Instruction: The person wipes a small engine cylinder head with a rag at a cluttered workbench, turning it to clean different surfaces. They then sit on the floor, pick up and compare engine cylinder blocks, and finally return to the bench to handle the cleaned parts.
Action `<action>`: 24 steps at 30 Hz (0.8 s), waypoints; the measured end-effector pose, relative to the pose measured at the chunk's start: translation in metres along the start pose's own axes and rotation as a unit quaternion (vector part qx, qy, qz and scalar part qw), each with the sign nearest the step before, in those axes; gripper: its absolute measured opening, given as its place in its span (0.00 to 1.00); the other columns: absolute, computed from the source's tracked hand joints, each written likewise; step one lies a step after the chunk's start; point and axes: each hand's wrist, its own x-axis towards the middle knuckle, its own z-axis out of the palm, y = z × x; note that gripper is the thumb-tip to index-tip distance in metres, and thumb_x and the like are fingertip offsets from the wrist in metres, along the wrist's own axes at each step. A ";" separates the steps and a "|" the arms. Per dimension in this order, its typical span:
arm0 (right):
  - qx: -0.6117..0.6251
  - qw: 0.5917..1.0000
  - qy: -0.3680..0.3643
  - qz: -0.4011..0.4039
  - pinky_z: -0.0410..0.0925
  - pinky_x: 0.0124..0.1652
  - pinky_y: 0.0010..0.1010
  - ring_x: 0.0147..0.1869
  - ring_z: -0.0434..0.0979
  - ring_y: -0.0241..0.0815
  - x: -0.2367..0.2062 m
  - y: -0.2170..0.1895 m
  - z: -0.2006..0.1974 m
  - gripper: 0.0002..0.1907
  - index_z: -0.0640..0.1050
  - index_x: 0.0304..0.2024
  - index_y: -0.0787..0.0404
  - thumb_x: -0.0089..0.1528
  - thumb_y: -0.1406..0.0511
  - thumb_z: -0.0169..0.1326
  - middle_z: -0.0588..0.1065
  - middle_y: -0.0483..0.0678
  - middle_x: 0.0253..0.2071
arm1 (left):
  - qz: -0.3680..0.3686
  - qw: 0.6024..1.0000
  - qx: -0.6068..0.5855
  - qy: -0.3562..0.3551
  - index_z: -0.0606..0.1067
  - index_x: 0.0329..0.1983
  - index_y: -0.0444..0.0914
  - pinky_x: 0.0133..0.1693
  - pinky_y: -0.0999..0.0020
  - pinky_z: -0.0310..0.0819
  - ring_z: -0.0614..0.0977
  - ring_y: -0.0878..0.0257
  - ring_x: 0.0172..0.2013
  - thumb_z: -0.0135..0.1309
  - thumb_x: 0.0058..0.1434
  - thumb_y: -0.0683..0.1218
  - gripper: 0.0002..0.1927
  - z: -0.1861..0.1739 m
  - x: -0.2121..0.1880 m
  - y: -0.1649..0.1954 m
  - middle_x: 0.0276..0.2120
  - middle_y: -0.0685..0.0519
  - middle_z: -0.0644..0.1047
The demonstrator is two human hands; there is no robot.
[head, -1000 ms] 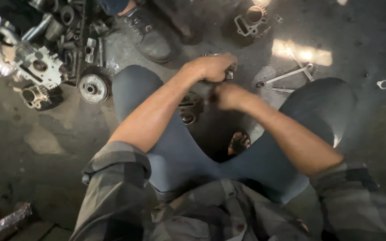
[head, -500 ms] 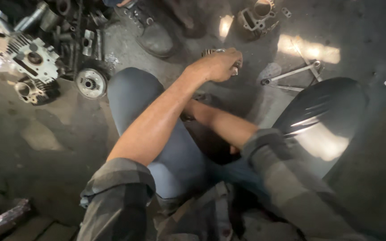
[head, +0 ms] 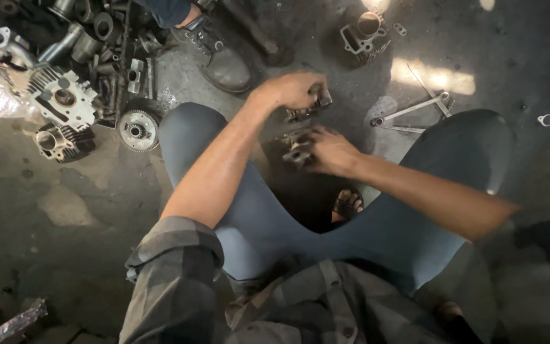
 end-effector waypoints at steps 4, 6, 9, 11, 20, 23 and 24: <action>0.162 0.978 0.101 0.088 0.67 0.63 0.43 0.63 0.72 0.57 -0.013 0.020 -0.013 0.27 0.79 0.55 0.56 0.53 0.60 0.66 0.70 0.56 0.62 | 0.074 0.996 0.022 -0.041 0.76 0.53 0.41 0.45 0.58 0.76 0.82 0.55 0.45 0.61 0.59 0.57 0.23 0.003 -0.001 -0.002 0.45 0.49 0.81; 0.221 0.963 0.129 0.088 0.69 0.60 0.42 0.60 0.76 0.56 -0.015 0.024 -0.021 0.24 0.80 0.52 0.59 0.54 0.59 0.66 0.75 0.58 0.57 | 0.085 0.992 0.039 -0.080 0.78 0.52 0.42 0.45 0.59 0.76 0.83 0.55 0.44 0.63 0.57 0.60 0.26 0.009 0.001 0.003 0.43 0.49 0.82; 0.248 0.952 0.113 0.141 0.71 0.55 0.41 0.53 0.81 0.54 -0.015 0.026 -0.020 0.23 0.82 0.46 0.59 0.53 0.55 0.69 0.80 0.56 0.49 | 0.087 0.988 0.088 -0.088 0.79 0.49 0.40 0.45 0.58 0.76 0.83 0.52 0.44 0.68 0.49 0.60 0.29 0.024 0.002 0.017 0.42 0.48 0.83; 0.265 0.926 0.125 0.238 0.73 0.50 0.42 0.49 0.82 0.53 -0.014 0.023 -0.016 0.30 0.80 0.46 0.60 0.49 0.51 0.72 0.81 0.56 0.44 | 0.086 0.986 0.125 -0.069 0.80 0.47 0.40 0.45 0.56 0.76 0.83 0.50 0.44 0.71 0.45 0.58 0.29 0.027 0.003 0.027 0.41 0.47 0.83; 0.129 0.978 0.033 0.162 0.73 0.44 0.45 0.45 0.82 0.56 -0.007 0.088 -0.048 0.19 0.86 0.45 0.53 0.50 0.65 0.61 0.82 0.55 0.42 | -0.009 0.993 0.117 -0.015 0.81 0.39 0.44 0.42 0.53 0.77 0.84 0.50 0.40 0.70 0.42 0.55 0.22 0.006 -0.005 0.056 0.35 0.48 0.82; 0.103 0.961 0.091 0.241 0.73 0.47 0.44 0.45 0.82 0.55 0.001 0.119 -0.093 0.15 0.85 0.44 0.57 0.61 0.55 0.59 0.82 0.56 0.42 | 0.006 0.990 0.139 0.010 0.81 0.35 0.43 0.42 0.53 0.77 0.84 0.49 0.39 0.69 0.43 0.56 0.19 0.007 -0.005 0.069 0.33 0.48 0.82; 0.128 0.946 0.115 0.275 0.72 0.47 0.44 0.45 0.82 0.55 0.005 0.126 -0.106 0.20 0.84 0.43 0.59 0.64 0.50 0.59 0.81 0.55 0.42 | 0.008 0.990 0.139 0.024 0.81 0.34 0.42 0.41 0.53 0.77 0.83 0.49 0.39 0.69 0.43 0.55 0.19 0.009 -0.005 0.073 0.32 0.48 0.82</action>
